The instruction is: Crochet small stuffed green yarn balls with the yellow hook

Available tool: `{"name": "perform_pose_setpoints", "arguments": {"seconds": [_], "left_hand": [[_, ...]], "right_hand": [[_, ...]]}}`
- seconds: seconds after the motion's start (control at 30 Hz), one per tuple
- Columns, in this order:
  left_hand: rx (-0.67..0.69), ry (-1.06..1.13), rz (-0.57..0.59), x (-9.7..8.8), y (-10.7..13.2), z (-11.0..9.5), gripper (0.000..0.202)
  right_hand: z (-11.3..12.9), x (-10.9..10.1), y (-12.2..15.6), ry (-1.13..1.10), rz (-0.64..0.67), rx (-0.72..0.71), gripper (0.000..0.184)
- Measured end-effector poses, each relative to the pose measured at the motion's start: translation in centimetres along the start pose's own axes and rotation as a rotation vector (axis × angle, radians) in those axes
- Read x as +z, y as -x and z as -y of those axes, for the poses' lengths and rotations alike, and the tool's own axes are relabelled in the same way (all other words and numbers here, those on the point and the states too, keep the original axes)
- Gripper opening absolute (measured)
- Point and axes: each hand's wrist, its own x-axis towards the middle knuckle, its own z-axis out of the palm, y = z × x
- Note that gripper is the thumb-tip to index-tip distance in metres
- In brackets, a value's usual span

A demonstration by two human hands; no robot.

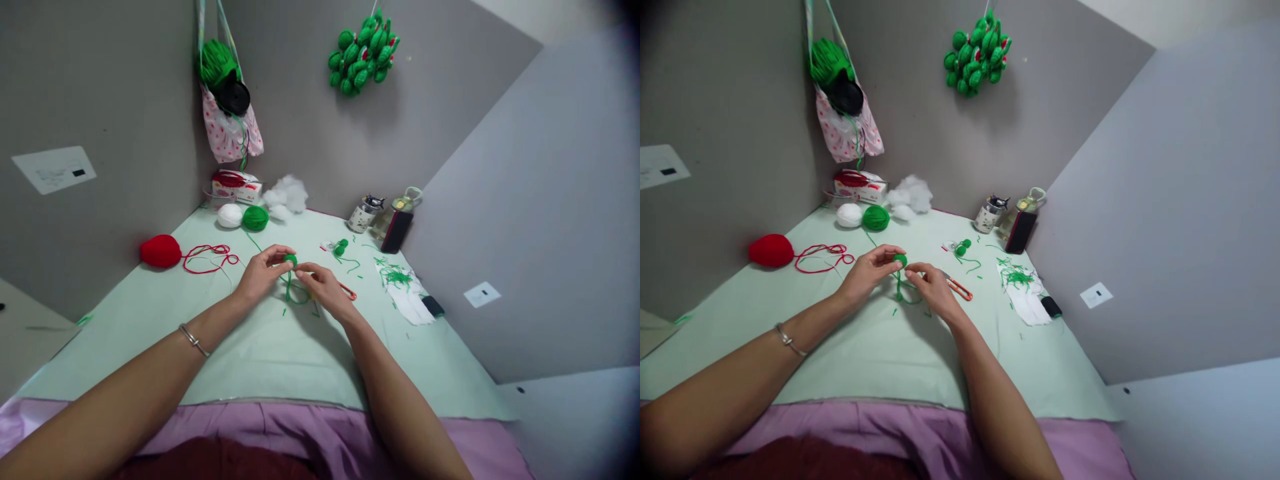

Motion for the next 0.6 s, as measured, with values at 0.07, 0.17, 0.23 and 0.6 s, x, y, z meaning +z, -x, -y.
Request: {"name": "perform_pose_setpoints", "arguments": {"seconds": [0.07,0.17,0.23,0.6], "left_hand": [[-0.039,0.048,0.014,-0.1,0.0,0.0,0.028],[-0.098,0.127,0.039,-0.1,0.0,-0.1,0.034],[-0.122,0.17,0.06,-0.2,-0.1,-0.2,0.036],[-0.121,0.224,0.033,-0.6,-0.4,-0.8,0.037]], "right_hand": [[-0.3,-1.0,-0.3,0.007,-0.076,0.013,0.038],[-1.0,-2.3,-0.6,0.048,-0.141,0.041,0.038],[-1.5,-3.1,-0.8,0.11,-0.179,0.066,0.034],[-2.3,-0.9,0.1,0.436,-0.143,0.17,0.032]]}}
